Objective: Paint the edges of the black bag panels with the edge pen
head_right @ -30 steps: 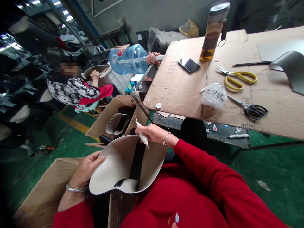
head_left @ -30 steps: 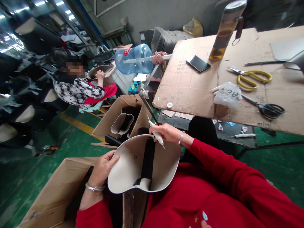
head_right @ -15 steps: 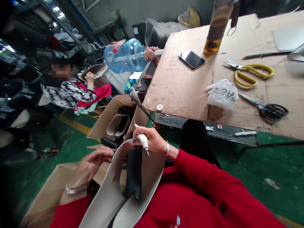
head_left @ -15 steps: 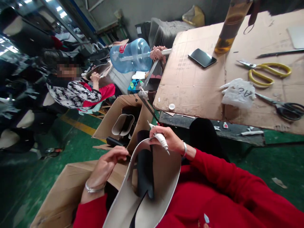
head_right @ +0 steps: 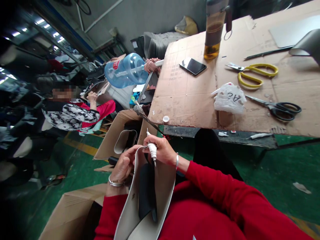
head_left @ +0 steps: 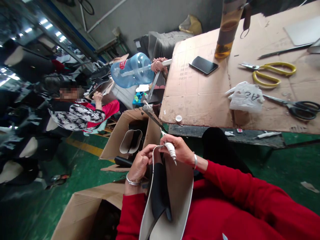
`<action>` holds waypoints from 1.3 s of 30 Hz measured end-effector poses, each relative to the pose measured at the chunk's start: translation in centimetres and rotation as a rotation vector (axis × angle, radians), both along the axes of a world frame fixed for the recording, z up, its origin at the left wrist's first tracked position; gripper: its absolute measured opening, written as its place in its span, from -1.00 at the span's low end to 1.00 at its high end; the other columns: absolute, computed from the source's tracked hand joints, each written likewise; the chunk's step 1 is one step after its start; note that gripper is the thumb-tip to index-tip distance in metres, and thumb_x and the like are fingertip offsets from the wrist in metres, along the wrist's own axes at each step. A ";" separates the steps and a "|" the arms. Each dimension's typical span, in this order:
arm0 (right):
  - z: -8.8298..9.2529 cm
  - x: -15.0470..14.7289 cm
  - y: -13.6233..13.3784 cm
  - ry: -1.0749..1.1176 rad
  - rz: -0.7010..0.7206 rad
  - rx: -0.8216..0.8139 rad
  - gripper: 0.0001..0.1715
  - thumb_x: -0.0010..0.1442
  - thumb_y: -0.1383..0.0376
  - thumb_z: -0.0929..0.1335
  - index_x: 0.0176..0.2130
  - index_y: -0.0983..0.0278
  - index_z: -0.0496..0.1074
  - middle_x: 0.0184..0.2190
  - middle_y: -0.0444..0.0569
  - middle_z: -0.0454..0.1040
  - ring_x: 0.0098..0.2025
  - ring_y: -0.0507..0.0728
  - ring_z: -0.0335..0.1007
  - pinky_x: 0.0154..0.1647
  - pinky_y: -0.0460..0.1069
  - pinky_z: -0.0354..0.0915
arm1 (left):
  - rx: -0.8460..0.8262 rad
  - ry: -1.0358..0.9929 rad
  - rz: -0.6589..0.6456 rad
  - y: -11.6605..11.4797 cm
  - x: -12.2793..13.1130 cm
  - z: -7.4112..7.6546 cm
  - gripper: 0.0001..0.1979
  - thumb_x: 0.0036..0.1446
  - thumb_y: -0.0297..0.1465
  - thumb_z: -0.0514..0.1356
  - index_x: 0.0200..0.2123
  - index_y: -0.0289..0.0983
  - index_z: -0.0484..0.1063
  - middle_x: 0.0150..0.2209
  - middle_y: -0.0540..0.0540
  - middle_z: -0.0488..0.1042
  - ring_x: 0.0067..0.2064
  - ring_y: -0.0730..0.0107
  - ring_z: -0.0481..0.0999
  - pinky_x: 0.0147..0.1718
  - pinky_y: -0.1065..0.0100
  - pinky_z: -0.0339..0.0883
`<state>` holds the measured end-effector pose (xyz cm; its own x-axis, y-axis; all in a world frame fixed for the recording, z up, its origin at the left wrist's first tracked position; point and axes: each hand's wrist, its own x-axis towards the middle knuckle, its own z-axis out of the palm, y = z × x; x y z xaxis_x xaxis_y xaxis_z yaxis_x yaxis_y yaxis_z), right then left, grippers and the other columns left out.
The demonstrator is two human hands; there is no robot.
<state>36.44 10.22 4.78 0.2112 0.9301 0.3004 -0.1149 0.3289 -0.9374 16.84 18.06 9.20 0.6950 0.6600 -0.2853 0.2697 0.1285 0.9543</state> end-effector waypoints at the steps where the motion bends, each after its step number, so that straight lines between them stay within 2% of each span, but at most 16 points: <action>1: -0.2 -0.1 0.2 -0.014 -0.006 -0.001 -0.78 0.17 0.25 0.51 -0.29 0.28 0.43 -0.45 -0.22 0.33 -0.44 -0.03 0.13 -0.40 -0.13 0.11 | -0.016 -0.016 0.012 -0.1 -0.1 -0.3 -0.12 -0.11 0.26 0.30 0.08 -0.30 0.51 -0.06 -0.25 0.55 -0.10 0.06 0.52 -0.15 0.27 0.39; 5: -0.7 -0.3 0.6 -0.038 -0.005 -0.008 -0.75 0.17 0.21 0.51 -0.29 0.28 0.43 -0.45 -0.22 0.33 -0.45 -0.03 0.15 -0.41 -0.14 0.12 | 0.148 0.057 0.048 -0.2 -0.2 -0.7 -0.41 -0.03 0.00 0.42 -0.04 -0.27 0.55 -0.09 -0.17 0.55 -0.06 0.13 0.49 -0.08 0.31 0.34; 7: -0.8 -0.4 0.6 -0.038 -0.013 -0.010 -0.75 0.18 0.19 0.50 -0.27 0.27 0.42 -0.47 -0.23 0.32 -0.47 -0.03 0.13 -0.43 -0.14 0.12 | 0.188 0.101 0.049 -0.2 0.2 -0.6 -0.47 -0.05 -0.10 0.46 -0.07 -0.26 0.54 -0.14 -0.12 0.56 -0.11 0.19 0.49 -0.11 0.34 0.33; 10: -0.6 -0.5 0.4 -0.030 -0.034 -0.013 -0.73 0.20 0.17 0.49 -0.25 0.25 0.38 -0.46 -0.23 0.31 -0.48 -0.03 0.13 -0.45 -0.14 0.11 | 0.123 0.125 0.042 -0.5 1.3 -0.8 -0.50 -0.08 -0.19 0.49 -0.08 -0.25 0.52 -0.21 -0.05 0.56 -0.18 0.27 0.49 -0.16 0.38 0.32; 12: -0.6 -0.4 0.2 -0.044 -0.071 -0.013 -0.72 0.21 0.16 0.48 -0.24 0.25 0.37 -0.45 -0.23 0.30 -0.49 -0.04 0.13 -0.46 -0.14 0.10 | 0.078 0.139 0.084 -0.7 2.2 -1.2 -0.56 -0.07 -0.22 0.49 -0.13 -0.26 0.55 -0.25 -0.03 0.57 -0.22 0.30 0.49 -0.19 0.39 0.32; 16: -0.7 -0.2 -0.3 -0.163 -0.175 -0.020 -0.77 0.26 0.15 0.44 -0.24 0.24 0.39 -0.45 -0.22 0.32 -0.48 -0.03 0.16 -0.44 -0.14 0.11 | 0.038 0.153 0.176 -1.2 3.7 -2.0 -0.64 -0.05 -0.24 0.48 -0.19 -0.30 0.62 -0.26 -0.07 0.61 -0.26 0.31 0.51 -0.23 0.38 0.34; 19: -0.6 0.3 -0.7 -0.292 -0.205 0.033 -0.83 0.33 0.18 0.39 -0.20 0.24 0.42 -0.42 -0.17 0.41 -0.45 -0.01 0.26 -0.41 -0.13 0.17 | 0.022 0.119 0.227 -1.5 4.2 -2.2 -0.67 -0.05 -0.25 0.48 -0.23 -0.29 0.65 -0.25 -0.08 0.63 -0.26 0.30 0.53 -0.23 0.38 0.36; 23: 0.2 2.7 -1.5 -0.479 -0.323 0.159 -0.82 0.39 0.25 0.34 -0.05 0.23 0.48 -0.28 -0.02 0.58 -0.28 0.09 0.49 -0.20 -0.05 0.34 | 0.005 0.108 0.316 -1.6 4.4 -2.4 -0.69 -0.03 -0.24 0.47 -0.23 -0.28 0.65 -0.32 -0.07 0.63 -0.31 0.33 0.53 -0.29 0.39 0.37; 25: 0.9 4.9 -2.0 -0.474 -0.384 0.176 -0.69 0.38 0.23 0.37 0.10 0.20 0.46 -0.18 0.01 0.60 -0.19 0.13 0.54 -0.09 0.00 0.39 | 0.018 0.117 0.348 -1.6 4.6 -2.5 -0.70 -0.02 -0.22 0.46 -0.25 -0.28 0.65 -0.35 -0.06 0.62 -0.35 0.34 0.53 -0.33 0.41 0.37; 27: 1.6 7.3 -2.3 -0.444 -0.419 0.152 -0.55 0.36 0.18 0.40 0.20 0.16 0.42 -0.12 0.01 0.59 -0.16 0.14 0.55 -0.06 0.01 0.43 | 0.042 0.130 0.346 -1.4 4.9 -2.6 -0.70 0.00 -0.19 0.44 -0.26 -0.28 0.66 -0.33 -0.08 0.64 -0.33 0.33 0.54 -0.33 0.41 0.37; 29: 2.1 9.6 -2.3 -0.422 -0.489 0.097 -0.56 0.34 0.14 0.42 0.17 0.15 0.47 -0.09 0.02 0.58 -0.15 0.16 0.55 -0.05 0.03 0.44 | 0.071 0.143 0.323 -1.3 5.6 -2.7 -0.69 0.01 -0.18 0.44 -0.26 -0.28 0.67 -0.29 -0.11 0.65 -0.29 0.29 0.56 -0.32 0.41 0.37; 32: 2.1 12.1 -1.6 -0.284 -0.591 0.004 -0.68 0.31 0.09 0.43 -0.03 0.20 0.57 -0.12 0.04 0.59 -0.20 0.17 0.54 -0.13 0.04 0.47 | 0.051 0.139 0.326 -1.1 7.1 -3.3 -0.70 -0.05 -0.21 0.48 -0.30 -0.29 0.67 -0.31 -0.11 0.66 -0.30 0.28 0.57 -0.32 0.41 0.38; 36: 0.9 13.6 -0.3 -0.095 -0.549 -0.109 -0.62 0.28 0.02 0.43 -0.16 0.29 0.53 -0.42 -0.05 0.56 -0.48 0.10 0.49 -0.50 -0.05 0.41 | -0.191 0.050 0.379 -0.7 9.1 -4.3 -0.69 -0.15 -0.25 0.52 -0.35 -0.30 0.63 -0.42 -0.07 0.63 -0.41 0.35 0.55 -0.38 0.40 0.39; 39: 0.3 13.8 0.2 -0.146 -0.532 -0.100 -0.65 0.27 0.05 0.44 -0.27 0.30 0.53 -0.46 -0.06 0.54 -0.49 0.09 0.49 -0.50 -0.06 0.37 | -0.306 0.026 0.376 -0.5 9.9 -4.6 -0.68 -0.20 -0.29 0.54 -0.38 -0.32 0.61 -0.47 -0.05 0.60 -0.45 0.39 0.53 -0.42 0.42 0.38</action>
